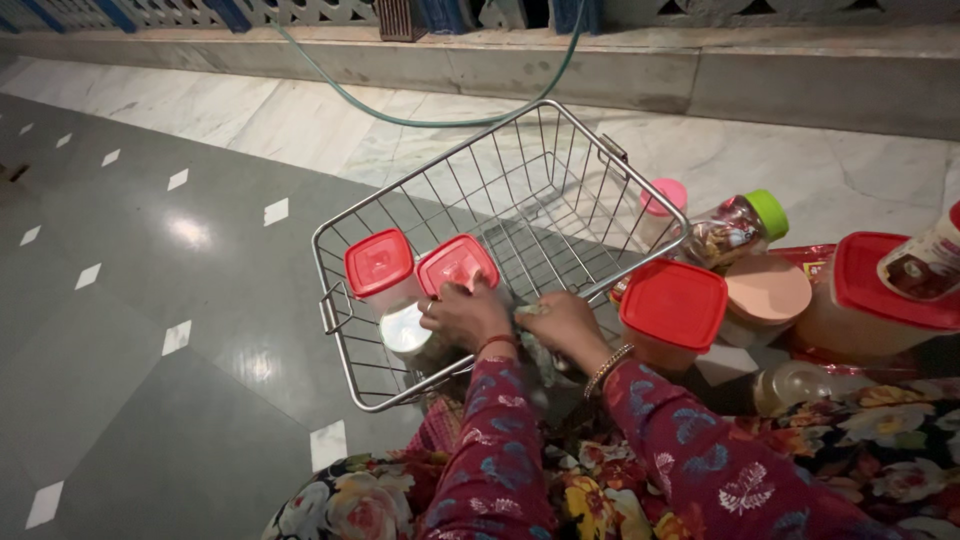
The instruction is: The person sits on the floor and wipes several plastic containers with a cloth, then places them into a metal wire basket. The containers include red-lidded tubs and smaller jars, which are handled one at a time and arranged inside the basket.
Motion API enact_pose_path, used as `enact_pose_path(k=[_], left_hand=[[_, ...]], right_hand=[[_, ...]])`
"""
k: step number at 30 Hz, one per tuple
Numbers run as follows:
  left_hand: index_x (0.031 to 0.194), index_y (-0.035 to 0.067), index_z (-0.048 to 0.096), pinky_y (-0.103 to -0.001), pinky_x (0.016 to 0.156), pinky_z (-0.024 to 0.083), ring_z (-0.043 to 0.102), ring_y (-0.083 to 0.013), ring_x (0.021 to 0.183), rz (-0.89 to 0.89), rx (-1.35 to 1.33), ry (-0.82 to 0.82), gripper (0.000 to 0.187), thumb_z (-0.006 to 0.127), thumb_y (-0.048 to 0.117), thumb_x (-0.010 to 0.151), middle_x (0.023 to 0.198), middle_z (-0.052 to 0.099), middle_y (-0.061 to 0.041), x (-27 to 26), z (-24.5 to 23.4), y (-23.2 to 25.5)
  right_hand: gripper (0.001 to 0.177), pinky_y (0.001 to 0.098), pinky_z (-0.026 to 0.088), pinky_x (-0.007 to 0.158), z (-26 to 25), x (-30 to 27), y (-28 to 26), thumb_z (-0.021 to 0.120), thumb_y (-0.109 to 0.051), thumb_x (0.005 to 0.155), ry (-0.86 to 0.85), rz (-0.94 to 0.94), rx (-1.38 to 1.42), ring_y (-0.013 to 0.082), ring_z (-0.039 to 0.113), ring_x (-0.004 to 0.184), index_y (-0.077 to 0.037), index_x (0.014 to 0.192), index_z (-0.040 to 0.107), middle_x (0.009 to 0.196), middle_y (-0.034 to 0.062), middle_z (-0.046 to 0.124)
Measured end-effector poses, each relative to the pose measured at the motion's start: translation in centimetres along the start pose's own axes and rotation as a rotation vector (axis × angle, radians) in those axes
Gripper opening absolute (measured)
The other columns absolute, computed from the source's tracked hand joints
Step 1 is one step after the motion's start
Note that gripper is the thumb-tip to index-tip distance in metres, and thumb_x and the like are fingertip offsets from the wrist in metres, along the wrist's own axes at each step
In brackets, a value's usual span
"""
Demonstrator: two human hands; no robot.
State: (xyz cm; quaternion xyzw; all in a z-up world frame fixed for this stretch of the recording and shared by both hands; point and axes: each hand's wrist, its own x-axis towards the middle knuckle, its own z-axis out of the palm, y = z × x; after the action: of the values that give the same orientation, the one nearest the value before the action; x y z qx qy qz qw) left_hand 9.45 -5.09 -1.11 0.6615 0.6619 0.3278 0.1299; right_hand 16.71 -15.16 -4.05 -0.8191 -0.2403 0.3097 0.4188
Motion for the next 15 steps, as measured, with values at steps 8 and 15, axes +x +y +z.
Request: enact_pose_path(k=[8, 15], left_hand=[[0.113, -0.002, 0.054, -0.056, 0.092, 0.048, 0.055, -0.0497, 0.110, -0.375, -0.270, 0.188, 0.072, 0.095, 0.026, 0.061, 0.116, 0.053, -0.029, 1.6, 3.3, -2.1], [0.109, -0.009, 0.066, -0.047, 0.088, 0.056, 0.070, -0.0374, 0.093, -0.494, -0.447, -0.230, 0.066, 0.096, 0.038, 0.073, 0.106, 0.071, -0.029, 4.4, 7.4, -5.9]], right_hand=[[0.043, 0.0374, 0.056, 0.067, 1.0, 0.1, 0.3, 0.081, -0.045, 0.074, 0.156, -0.182, 0.028, 0.0250, 0.072, 0.070, -0.005, 0.090, 0.077, 0.077, 0.0122, 0.075], [0.051, 0.0356, 0.058, 0.079, 2.9, 1.0, -0.1, 0.078, -0.038, 0.080, 0.067, -0.299, 0.149, 0.0230, 0.075, 0.087, -0.007, 0.118, 0.070, 0.098, 0.0125, 0.078]])
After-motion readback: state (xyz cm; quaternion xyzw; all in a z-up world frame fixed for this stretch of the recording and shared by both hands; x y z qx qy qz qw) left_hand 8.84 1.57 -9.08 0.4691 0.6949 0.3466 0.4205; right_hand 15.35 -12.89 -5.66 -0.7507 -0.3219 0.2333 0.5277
